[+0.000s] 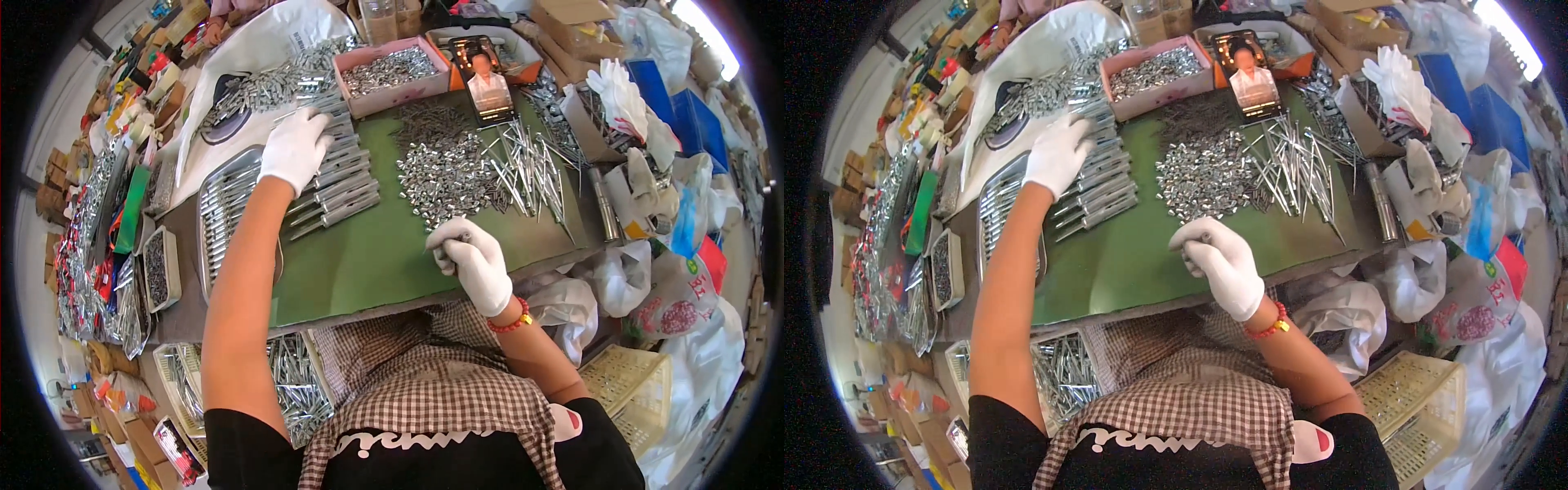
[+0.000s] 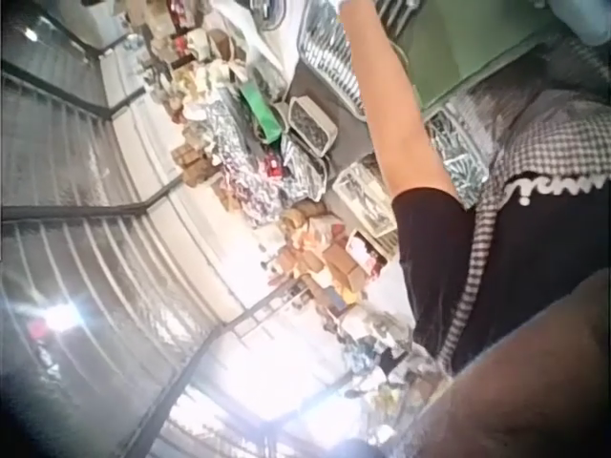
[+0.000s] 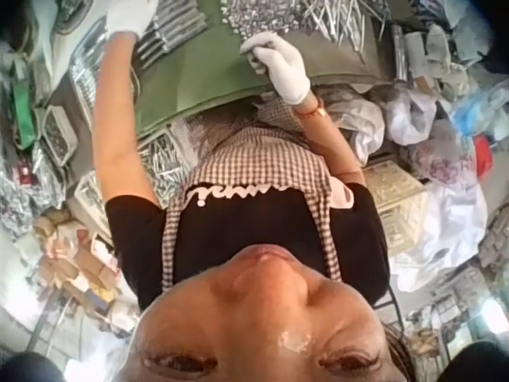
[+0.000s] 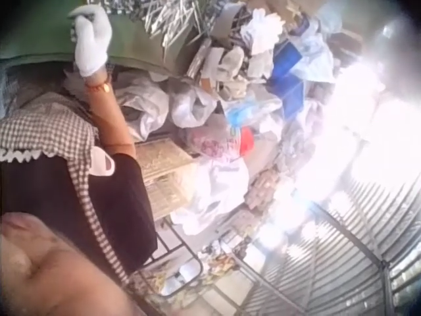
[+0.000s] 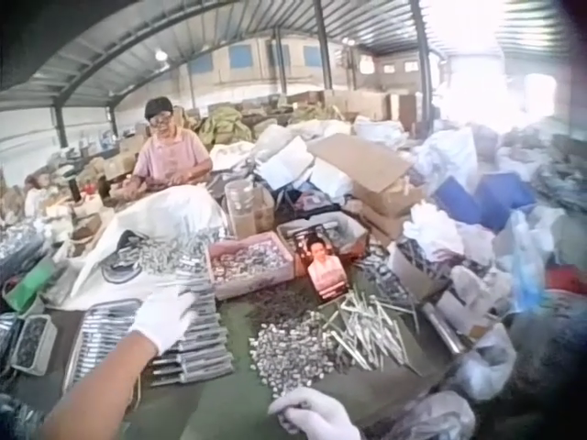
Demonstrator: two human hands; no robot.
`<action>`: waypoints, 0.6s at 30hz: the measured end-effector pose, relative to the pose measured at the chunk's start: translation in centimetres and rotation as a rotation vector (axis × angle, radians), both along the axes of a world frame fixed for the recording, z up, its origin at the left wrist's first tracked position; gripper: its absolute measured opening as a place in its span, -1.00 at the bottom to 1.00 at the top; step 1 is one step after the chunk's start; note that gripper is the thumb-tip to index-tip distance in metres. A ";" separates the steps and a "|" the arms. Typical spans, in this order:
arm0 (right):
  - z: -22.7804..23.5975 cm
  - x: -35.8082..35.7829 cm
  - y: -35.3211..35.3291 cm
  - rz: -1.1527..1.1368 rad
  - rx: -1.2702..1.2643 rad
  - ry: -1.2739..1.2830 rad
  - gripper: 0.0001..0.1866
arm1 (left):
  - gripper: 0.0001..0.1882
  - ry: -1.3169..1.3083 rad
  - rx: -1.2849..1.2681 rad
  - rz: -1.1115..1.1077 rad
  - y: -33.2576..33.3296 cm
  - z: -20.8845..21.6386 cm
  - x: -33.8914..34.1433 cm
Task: The recorder is assembling small metal hardware components by inserting pins and metal pieces into brackets on a workbench.
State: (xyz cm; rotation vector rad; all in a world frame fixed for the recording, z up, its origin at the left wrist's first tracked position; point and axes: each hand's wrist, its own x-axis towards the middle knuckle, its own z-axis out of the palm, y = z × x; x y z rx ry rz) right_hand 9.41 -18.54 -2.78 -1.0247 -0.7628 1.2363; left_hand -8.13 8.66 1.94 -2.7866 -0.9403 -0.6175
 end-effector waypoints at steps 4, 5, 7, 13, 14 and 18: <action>0.5 0.2 -0.3 0.011 0.028 -0.088 -0.79 | -0.71 0.094 -0.185 0.037 1.7 -0.9 1.0; 0.3 0.2 -0.2 0.010 0.026 -0.082 -0.79 | -0.71 0.066 -0.206 0.041 1.6 -0.8 1.0; -0.2 0.2 -0.2 0.019 0.076 -0.004 -0.77 | -0.71 -0.002 -0.249 0.072 0.3 -0.4 1.3; 2.6 0.1 -1.4 -0.110 -0.117 -0.284 -0.63 | -0.70 0.012 -0.307 -0.224 -8.9 3.5 2.4; 2.4 0.1 -1.6 -0.177 -0.102 -0.377 -0.63 | -0.71 0.073 -0.334 -0.289 -10.3 3.5 2.1; 3.2 0.9 -2.5 -0.104 -0.267 -0.291 -0.63 | -0.71 0.385 -0.358 -0.254 -16.9 2.8 2.6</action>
